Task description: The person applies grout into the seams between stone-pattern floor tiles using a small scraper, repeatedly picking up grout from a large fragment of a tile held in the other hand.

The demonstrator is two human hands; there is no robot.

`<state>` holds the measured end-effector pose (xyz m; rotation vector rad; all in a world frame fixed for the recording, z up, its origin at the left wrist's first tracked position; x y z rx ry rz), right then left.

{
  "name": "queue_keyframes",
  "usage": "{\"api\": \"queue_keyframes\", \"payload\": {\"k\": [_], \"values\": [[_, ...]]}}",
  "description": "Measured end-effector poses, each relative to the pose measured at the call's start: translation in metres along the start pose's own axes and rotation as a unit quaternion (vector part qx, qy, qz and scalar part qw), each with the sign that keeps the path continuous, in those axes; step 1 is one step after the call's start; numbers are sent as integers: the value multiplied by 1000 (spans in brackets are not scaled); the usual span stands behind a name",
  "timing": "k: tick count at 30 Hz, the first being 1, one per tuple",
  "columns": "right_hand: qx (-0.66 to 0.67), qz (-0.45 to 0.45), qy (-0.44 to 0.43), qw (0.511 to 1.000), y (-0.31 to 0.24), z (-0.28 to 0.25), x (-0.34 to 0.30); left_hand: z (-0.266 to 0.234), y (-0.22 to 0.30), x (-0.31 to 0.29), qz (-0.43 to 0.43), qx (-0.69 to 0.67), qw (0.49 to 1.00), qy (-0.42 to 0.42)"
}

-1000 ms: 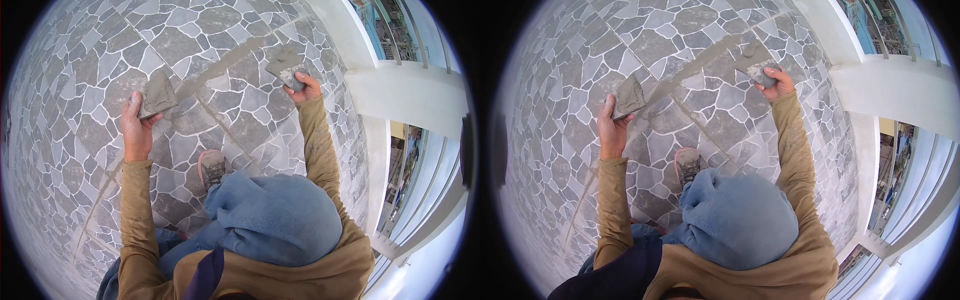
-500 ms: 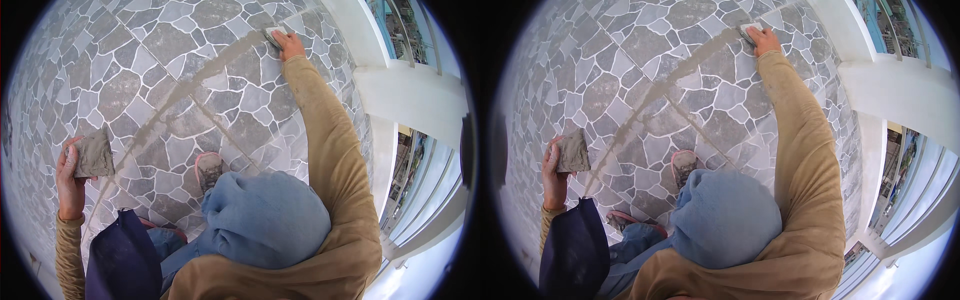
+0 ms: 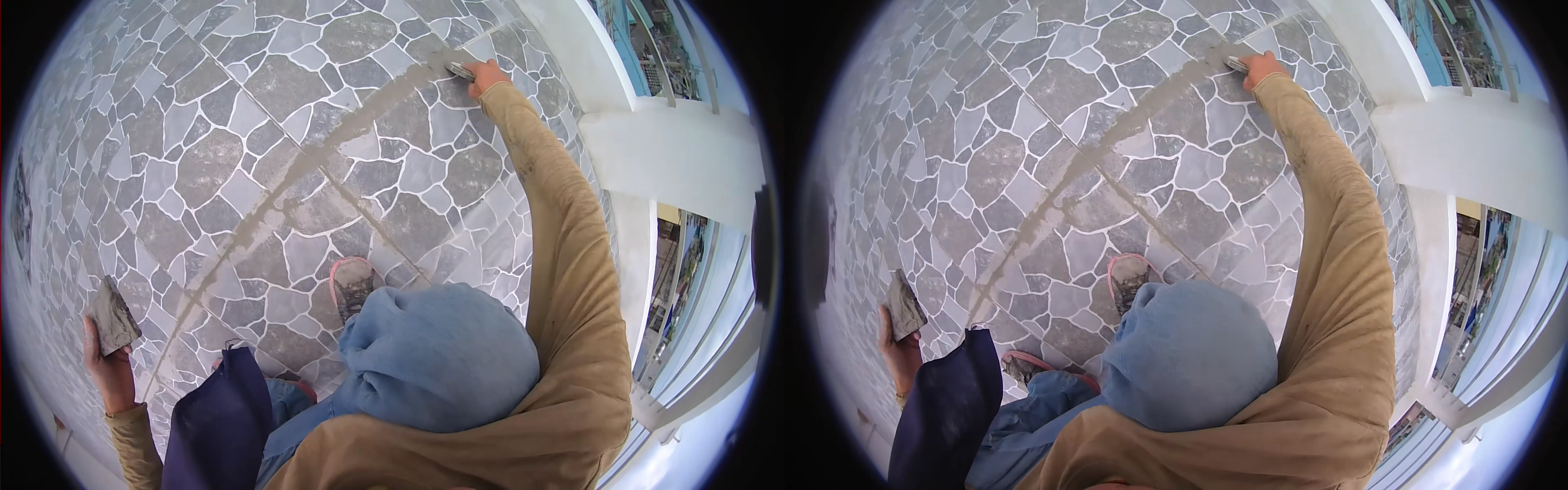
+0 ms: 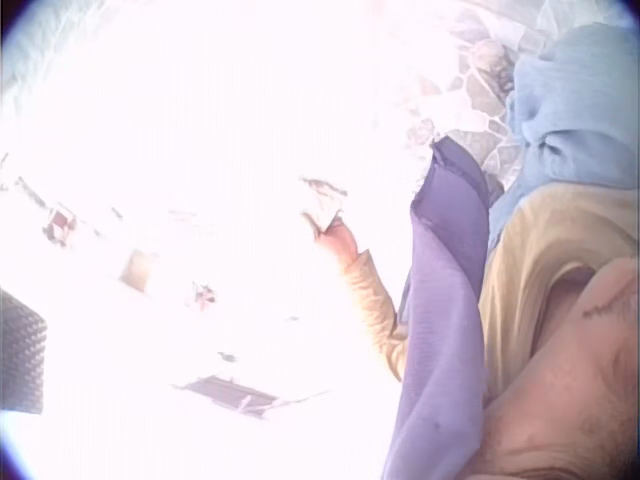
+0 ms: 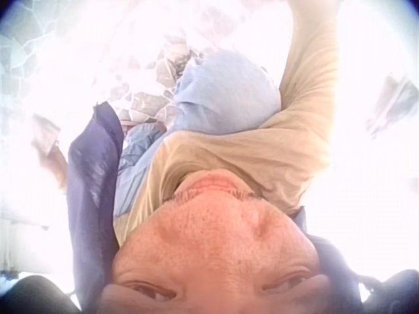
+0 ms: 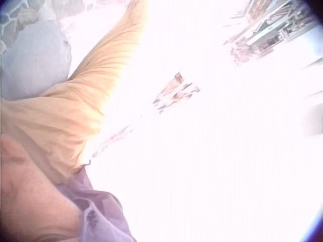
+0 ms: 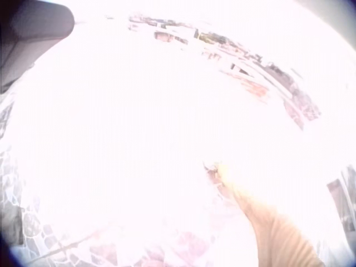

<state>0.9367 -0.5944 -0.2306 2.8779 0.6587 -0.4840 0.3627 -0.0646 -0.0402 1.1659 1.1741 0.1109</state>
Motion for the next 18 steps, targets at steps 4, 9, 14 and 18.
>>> {"api": "queue_keyframes", "payload": {"k": [4, 9, 14, 18], "values": [[147, 65, 37, 986, 66, -10, 48, -10, -10, 18, 3, 1, 1000, -5], [29, 26, 80, 996, -18, 0, 34, -9, 3, 16, 15, -5, 1000, -6], [45, -77, 64, 994, -89, 5, -36, 16, 4, 8, 28, -29, 999, 1], [71, 62, 89, 991, -49, -20, -40, 46, 17, -1, 55, 56, 996, -52]]}}
Point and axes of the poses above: each hand's wrist, its own x-axis towards the middle knuckle, its own z-axis out of the palm, y = z × x, the point moved 4 cm from there along x, towards the middle knuckle, and after that the axes turned 8 degrees about -z, right-handed, at the moved point
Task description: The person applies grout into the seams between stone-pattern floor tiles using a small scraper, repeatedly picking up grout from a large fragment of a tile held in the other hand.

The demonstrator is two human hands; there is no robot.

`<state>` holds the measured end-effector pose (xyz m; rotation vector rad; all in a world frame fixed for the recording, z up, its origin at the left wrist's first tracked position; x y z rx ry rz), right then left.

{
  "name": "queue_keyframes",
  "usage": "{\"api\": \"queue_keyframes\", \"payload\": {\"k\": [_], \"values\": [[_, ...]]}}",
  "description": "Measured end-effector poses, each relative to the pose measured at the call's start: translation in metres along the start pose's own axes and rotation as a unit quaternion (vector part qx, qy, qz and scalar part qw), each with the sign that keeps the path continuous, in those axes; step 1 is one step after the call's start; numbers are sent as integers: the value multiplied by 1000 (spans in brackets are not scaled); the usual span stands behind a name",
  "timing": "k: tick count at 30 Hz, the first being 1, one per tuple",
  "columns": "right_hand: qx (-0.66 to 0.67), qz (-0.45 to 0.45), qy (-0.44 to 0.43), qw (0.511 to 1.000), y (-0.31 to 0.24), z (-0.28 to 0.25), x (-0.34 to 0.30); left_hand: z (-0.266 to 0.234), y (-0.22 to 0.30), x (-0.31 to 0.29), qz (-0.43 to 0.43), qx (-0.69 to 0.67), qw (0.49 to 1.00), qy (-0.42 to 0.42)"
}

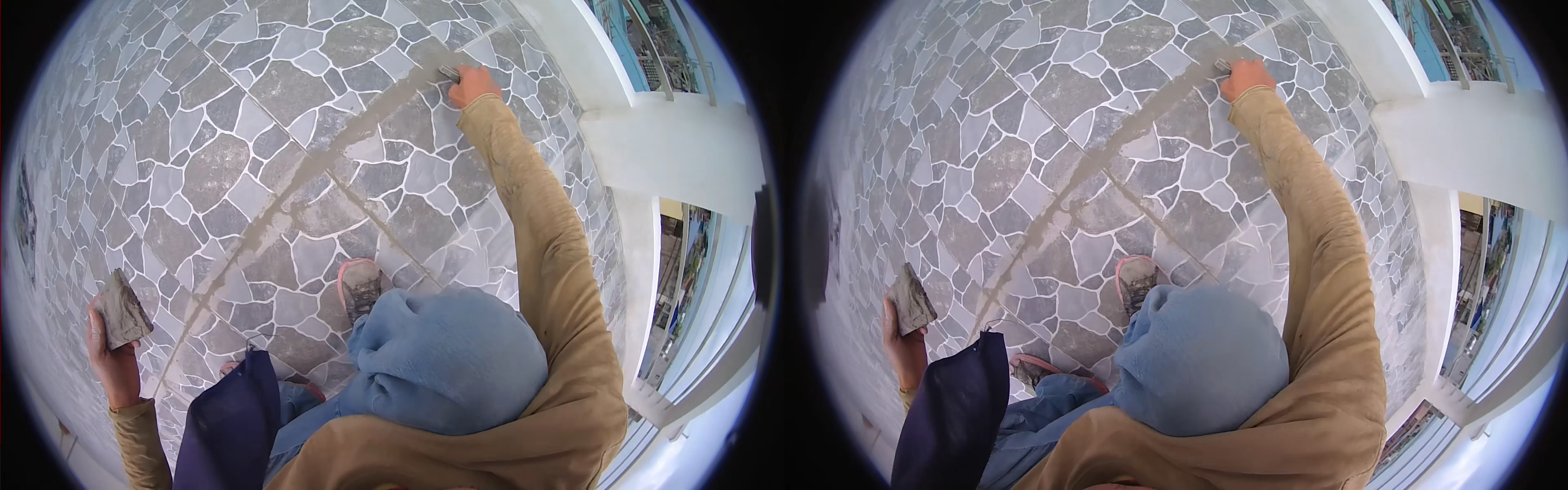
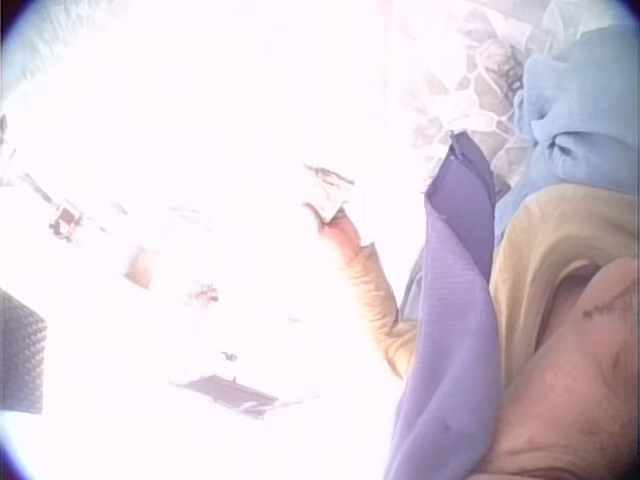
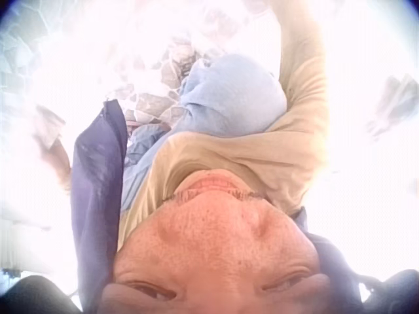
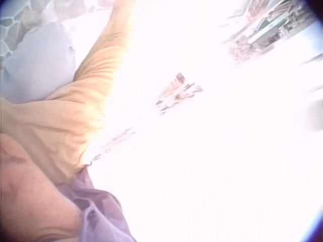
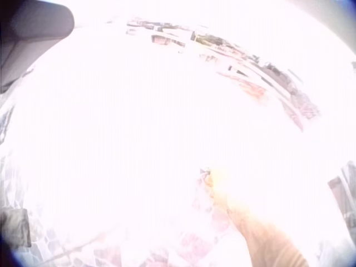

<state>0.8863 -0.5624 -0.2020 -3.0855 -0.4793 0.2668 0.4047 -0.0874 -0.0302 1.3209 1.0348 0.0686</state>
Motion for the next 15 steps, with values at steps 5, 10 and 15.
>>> {"api": "queue_keyframes", "payload": {"k": [5, 10, 15], "values": [[-125, -22, 114, 985, 54, 51, 35, 6, -16, 23, -24, -29, 999, -4], [-85, -42, 33, 995, -36, 20, 19, 7, -10, 8, -17, -71, 997, -20], [-62, -122, 71, 988, 49, -4, 62, 6, -15, 16, -7, -50, 998, -36]]}}
Point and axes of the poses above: each hand's wrist, its own x-axis towards the middle knuckle, its own z-axis out of the palm, y = z × x, the point moved 4 cm from there along x, towards the middle knuckle, and after that the axes turned 8 degrees about -z, right-handed, at the moved point
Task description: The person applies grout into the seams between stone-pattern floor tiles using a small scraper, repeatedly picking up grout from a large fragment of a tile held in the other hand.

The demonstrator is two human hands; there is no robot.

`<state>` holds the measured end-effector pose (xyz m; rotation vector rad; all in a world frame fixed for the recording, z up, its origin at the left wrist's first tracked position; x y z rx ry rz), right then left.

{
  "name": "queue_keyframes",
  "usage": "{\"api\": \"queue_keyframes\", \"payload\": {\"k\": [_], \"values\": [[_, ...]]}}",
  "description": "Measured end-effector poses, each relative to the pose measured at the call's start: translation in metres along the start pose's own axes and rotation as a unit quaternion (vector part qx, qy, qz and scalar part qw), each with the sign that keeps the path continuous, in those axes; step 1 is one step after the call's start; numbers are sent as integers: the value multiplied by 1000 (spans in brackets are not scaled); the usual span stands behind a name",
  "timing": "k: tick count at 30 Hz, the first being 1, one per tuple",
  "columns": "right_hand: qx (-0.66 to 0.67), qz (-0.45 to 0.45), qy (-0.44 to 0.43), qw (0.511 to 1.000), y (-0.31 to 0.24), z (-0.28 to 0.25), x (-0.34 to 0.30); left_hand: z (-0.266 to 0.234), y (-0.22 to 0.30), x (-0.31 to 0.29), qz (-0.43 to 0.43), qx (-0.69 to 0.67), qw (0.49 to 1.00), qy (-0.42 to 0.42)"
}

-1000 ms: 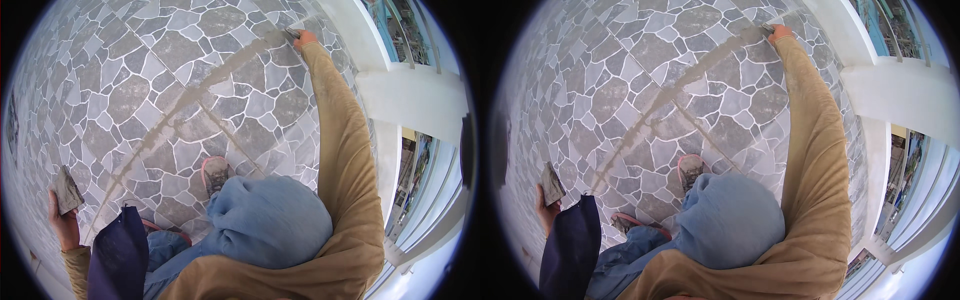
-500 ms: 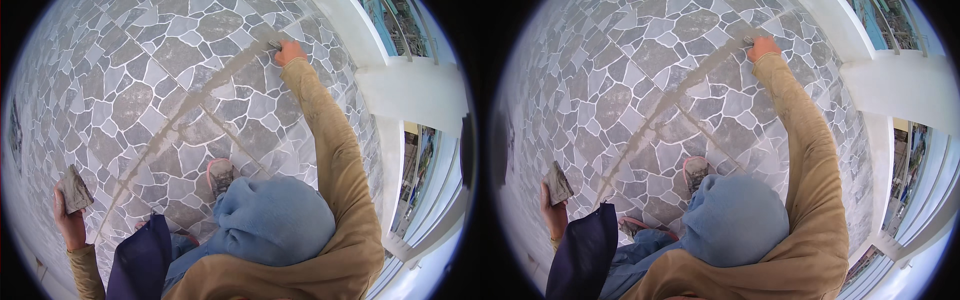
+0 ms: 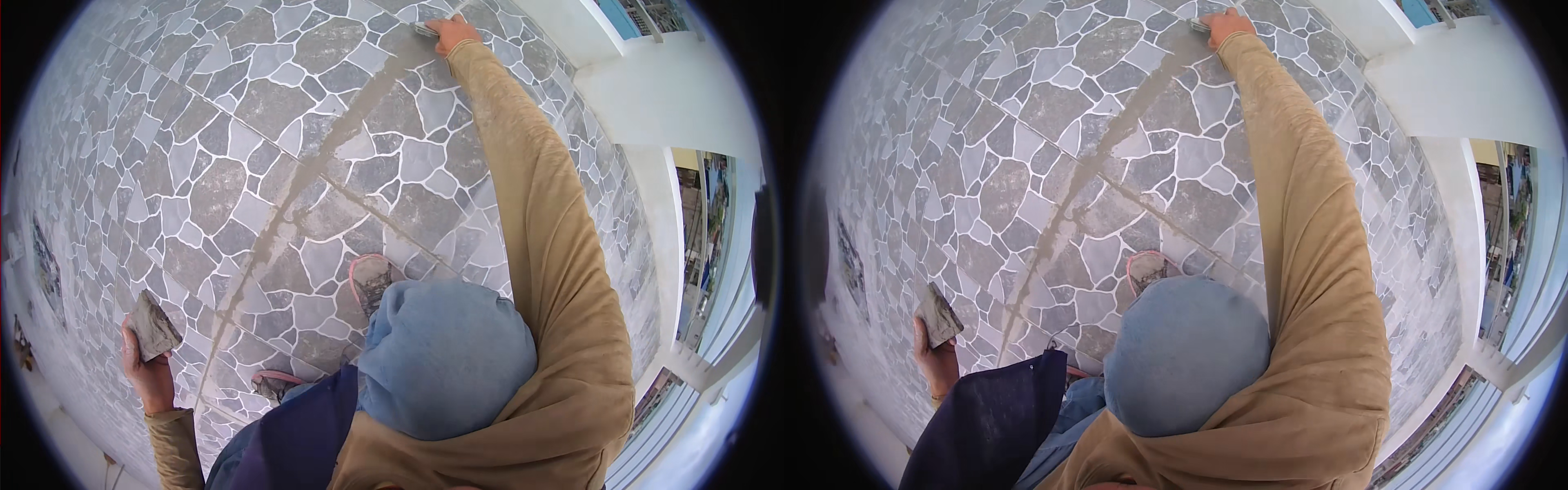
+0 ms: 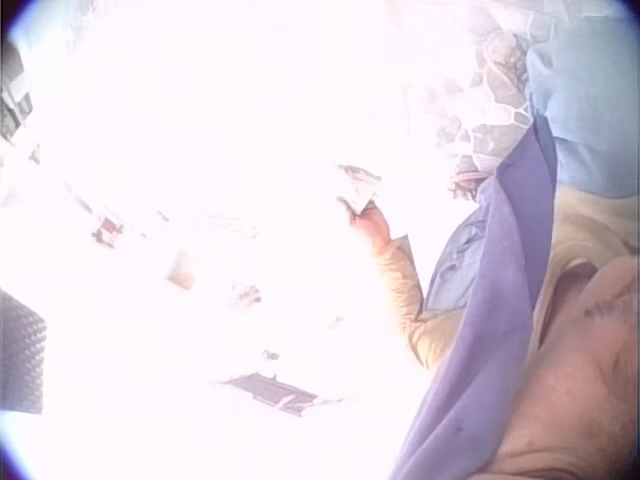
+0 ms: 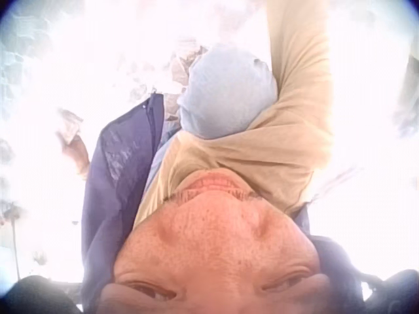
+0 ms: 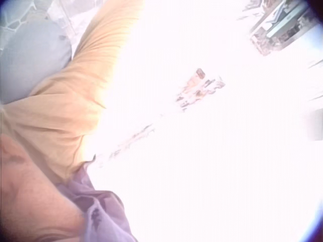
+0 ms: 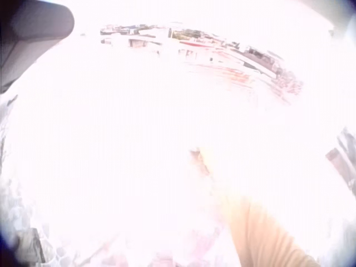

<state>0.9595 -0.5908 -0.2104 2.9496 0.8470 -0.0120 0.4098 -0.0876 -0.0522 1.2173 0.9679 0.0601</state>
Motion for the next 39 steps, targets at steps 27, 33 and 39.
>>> {"api": "queue_keyframes", "payload": {"k": [27, 33, 39], "values": [[38, 48, -18, 998, -28, -8, -54, 24, -3, -12, -15, -12, 999, -36], [73, 35, -64, 995, 41, 17, -99, 28, -2, -24, -11, -10, 1000, -25], [335, 19, 33, 941, 84, -14, -134, 40, -6, -18, -62, -32, 992, -102]]}}
Point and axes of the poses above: each hand's wrist, its own x-axis towards the middle knuckle, its own z-axis out of the palm, y = z × x, the point moved 4 cm from there along x, towards the middle knuckle, and after that the axes turned 8 degrees about -z, right-handed, at the moved point
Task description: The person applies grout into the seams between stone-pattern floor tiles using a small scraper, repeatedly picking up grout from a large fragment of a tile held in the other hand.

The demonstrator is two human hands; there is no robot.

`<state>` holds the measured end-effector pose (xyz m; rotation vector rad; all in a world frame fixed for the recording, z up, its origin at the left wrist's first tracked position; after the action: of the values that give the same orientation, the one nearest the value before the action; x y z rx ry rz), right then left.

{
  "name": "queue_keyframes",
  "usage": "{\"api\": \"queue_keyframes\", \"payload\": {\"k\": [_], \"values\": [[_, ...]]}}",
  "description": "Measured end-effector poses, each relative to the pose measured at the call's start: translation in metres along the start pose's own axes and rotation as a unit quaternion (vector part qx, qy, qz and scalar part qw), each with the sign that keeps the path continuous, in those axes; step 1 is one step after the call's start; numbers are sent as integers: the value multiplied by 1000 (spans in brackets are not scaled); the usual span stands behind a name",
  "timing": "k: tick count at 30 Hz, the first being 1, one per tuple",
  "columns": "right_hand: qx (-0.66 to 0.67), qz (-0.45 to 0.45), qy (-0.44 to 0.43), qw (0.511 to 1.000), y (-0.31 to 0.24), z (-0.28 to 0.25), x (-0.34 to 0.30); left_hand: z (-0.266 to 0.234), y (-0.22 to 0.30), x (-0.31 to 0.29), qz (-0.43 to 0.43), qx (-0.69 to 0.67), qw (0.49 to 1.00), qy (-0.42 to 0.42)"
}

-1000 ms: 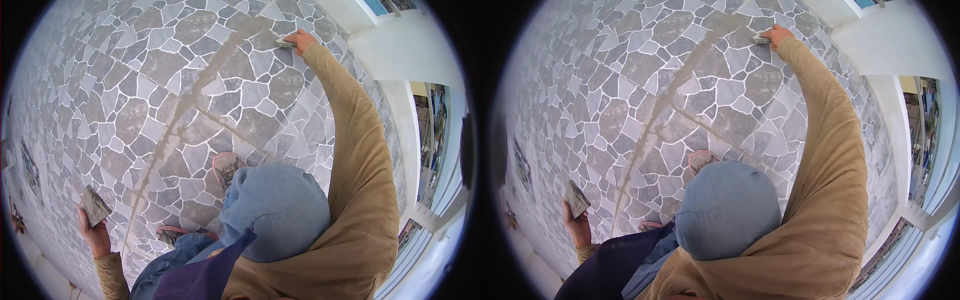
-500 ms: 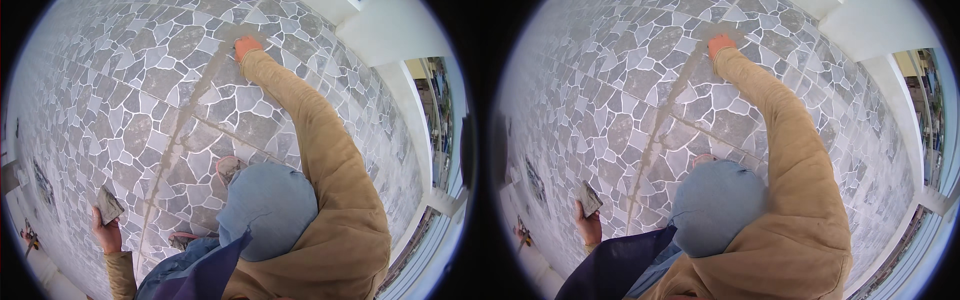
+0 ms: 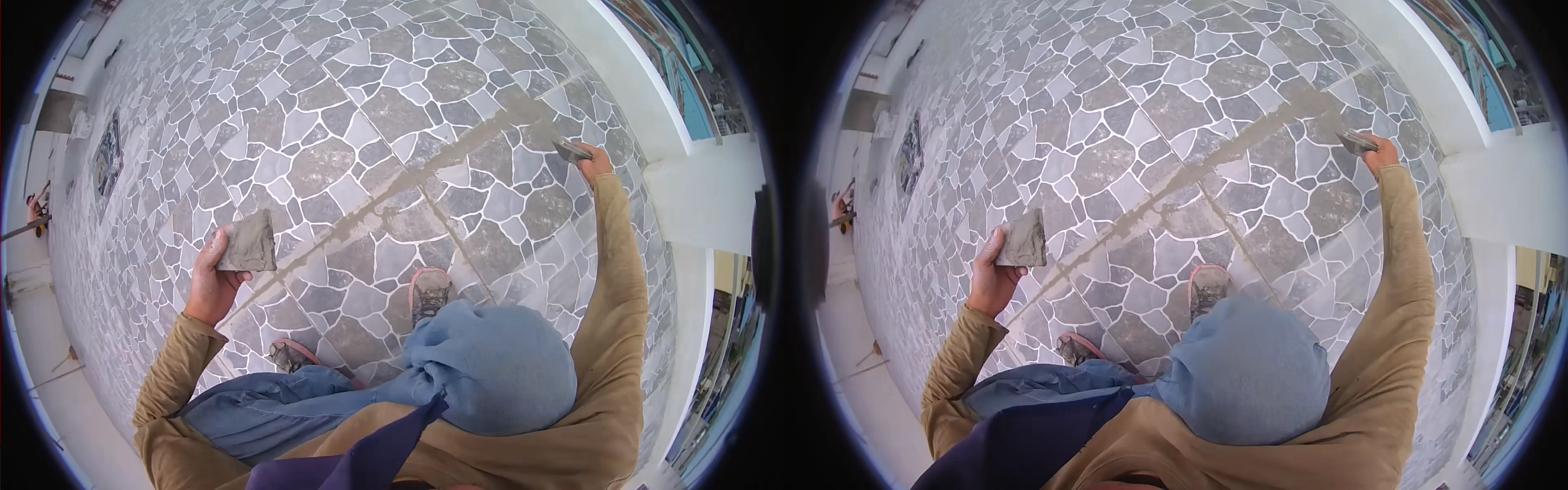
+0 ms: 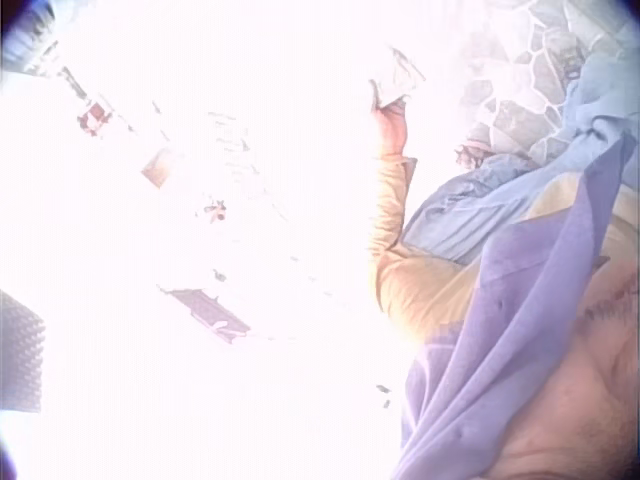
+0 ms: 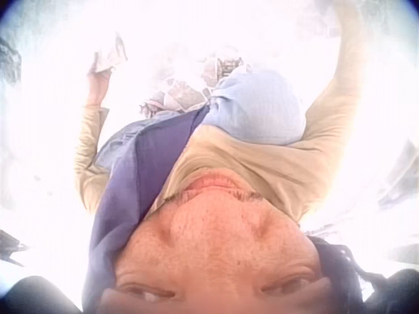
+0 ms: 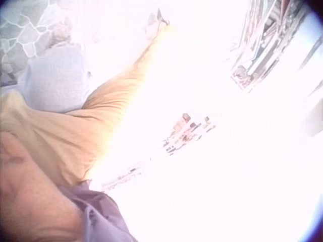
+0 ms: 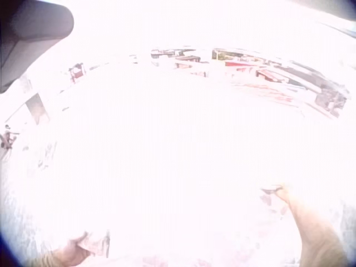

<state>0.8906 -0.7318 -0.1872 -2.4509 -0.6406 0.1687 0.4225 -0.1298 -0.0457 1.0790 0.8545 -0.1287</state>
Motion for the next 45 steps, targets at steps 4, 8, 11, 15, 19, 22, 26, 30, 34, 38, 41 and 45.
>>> {"api": "queue_keyframes", "payload": {"k": [4, 8, 11, 15, 19, 22, 26, 30, 34, 38, 41, 45], "values": [[532, 43, 98, 840, -156, 52, -34, 15, 6, 21, -38, 24, 999, -31], [250, -314, -90, 911, -374, 94, -22, 19, 11, 25, -27, 61, 997, -35], [86, -594, -64, 797, -486, 95, -51, 30, 15, 19, -25, 89, 995, -32], [30, -625, -46, 778, -510, 104, -64, 49, 17, 24, -8, 85, 995, -42], [-17, -613, -99, 784, -500, 115, -66, 52, 14, 23, 14, 101, 995, -11], [54, -522, -178, 832, -443, 114, -57, 42, 34, 33, 44, 44, 998, 29], [454, -14, -190, 870, -272, 94, -48, 40, 34, 33, 73, 84, 994, 7], [669, 159, -4, 726, -145, 85, -89, 22, -1, 26, 34, 65, 997, 18], [347, 196, 105, 911, -65, 52, -84, 16, 3, 36, 16, 76, 996, 51], [-168, 62, 116, 977, -24, 32, -24, 18, 16, 42, 39, 69, 995, 52], [-268, 112, 65, 954, -22, 63, 13, 19, 19, 34, 43, 87, 994, 55], [-388, 59, 81, 916, 7, 105, 2, 28, 10, 45, 41, 100, 993, 54]]}}
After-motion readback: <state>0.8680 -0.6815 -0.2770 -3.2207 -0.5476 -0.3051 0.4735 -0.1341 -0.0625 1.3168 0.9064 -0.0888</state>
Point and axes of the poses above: each hand's wrist, its own x-axis towards the middle knuckle, its own z-axis out of the palm, y = z × x, the point moved 4 cm from there along x, towards the middle knuckle, and after that the axes turned 8 degrees about -z, right-handed, at the moved point
